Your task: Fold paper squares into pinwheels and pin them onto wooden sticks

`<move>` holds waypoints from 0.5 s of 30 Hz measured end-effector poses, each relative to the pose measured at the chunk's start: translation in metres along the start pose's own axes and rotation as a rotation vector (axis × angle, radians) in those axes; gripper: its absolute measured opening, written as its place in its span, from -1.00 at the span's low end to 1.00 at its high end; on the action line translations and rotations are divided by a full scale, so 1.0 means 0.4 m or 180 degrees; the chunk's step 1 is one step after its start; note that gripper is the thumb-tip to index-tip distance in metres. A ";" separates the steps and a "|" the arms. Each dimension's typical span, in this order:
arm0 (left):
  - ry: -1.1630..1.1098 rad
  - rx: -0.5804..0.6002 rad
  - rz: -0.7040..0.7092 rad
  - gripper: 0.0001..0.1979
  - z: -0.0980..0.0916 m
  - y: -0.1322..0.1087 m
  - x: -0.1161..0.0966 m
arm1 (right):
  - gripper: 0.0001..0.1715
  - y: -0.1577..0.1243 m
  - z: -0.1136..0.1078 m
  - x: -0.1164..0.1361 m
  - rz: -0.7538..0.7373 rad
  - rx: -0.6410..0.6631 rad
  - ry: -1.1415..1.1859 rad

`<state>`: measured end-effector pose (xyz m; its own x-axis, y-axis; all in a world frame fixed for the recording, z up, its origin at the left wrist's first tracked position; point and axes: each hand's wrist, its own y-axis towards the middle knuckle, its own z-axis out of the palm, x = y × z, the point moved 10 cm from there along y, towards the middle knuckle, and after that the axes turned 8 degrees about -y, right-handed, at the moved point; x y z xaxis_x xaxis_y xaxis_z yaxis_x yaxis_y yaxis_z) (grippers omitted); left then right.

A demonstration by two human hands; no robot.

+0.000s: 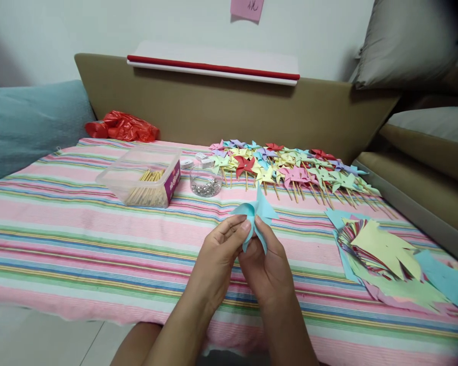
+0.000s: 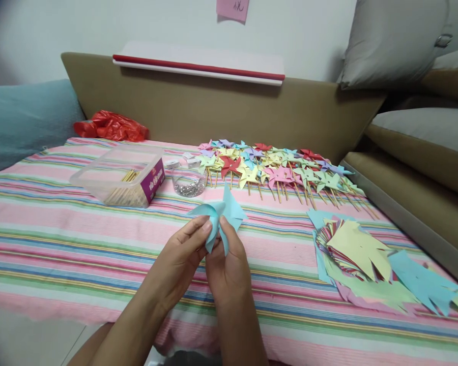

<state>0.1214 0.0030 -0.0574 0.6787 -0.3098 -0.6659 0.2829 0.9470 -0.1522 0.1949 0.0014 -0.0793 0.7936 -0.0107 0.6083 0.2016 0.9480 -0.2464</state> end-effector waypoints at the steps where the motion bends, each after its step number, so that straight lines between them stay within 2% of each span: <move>1: -0.0034 -0.0047 -0.0012 -0.73 -0.004 0.001 0.002 | -0.84 0.001 -0.002 0.001 -0.0013 -0.0016 -0.0032; 8: -0.0060 -0.0104 -0.0015 -0.72 -0.016 0.005 0.006 | -0.83 0.000 0.000 -0.011 0.0048 -0.0052 0.0013; 10: 0.0188 -0.0085 0.0064 -0.73 -0.014 0.004 -0.002 | -0.82 -0.005 -0.005 0.002 -0.0129 -0.0173 -0.0101; 13: 0.0595 -0.0016 0.0261 -0.74 -0.004 0.001 -0.016 | -0.82 -0.019 -0.014 0.037 -0.0635 -0.0385 -0.0475; 15: 0.0626 -0.0026 0.0364 -0.75 -0.002 0.001 -0.020 | -0.81 -0.027 -0.012 0.048 -0.0841 -0.0418 -0.0688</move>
<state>0.1154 0.0059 -0.0527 0.5606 -0.1786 -0.8086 0.2056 0.9759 -0.0730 0.2105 -0.0106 -0.0685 0.5674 -0.1691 0.8059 0.4666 0.8724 -0.1455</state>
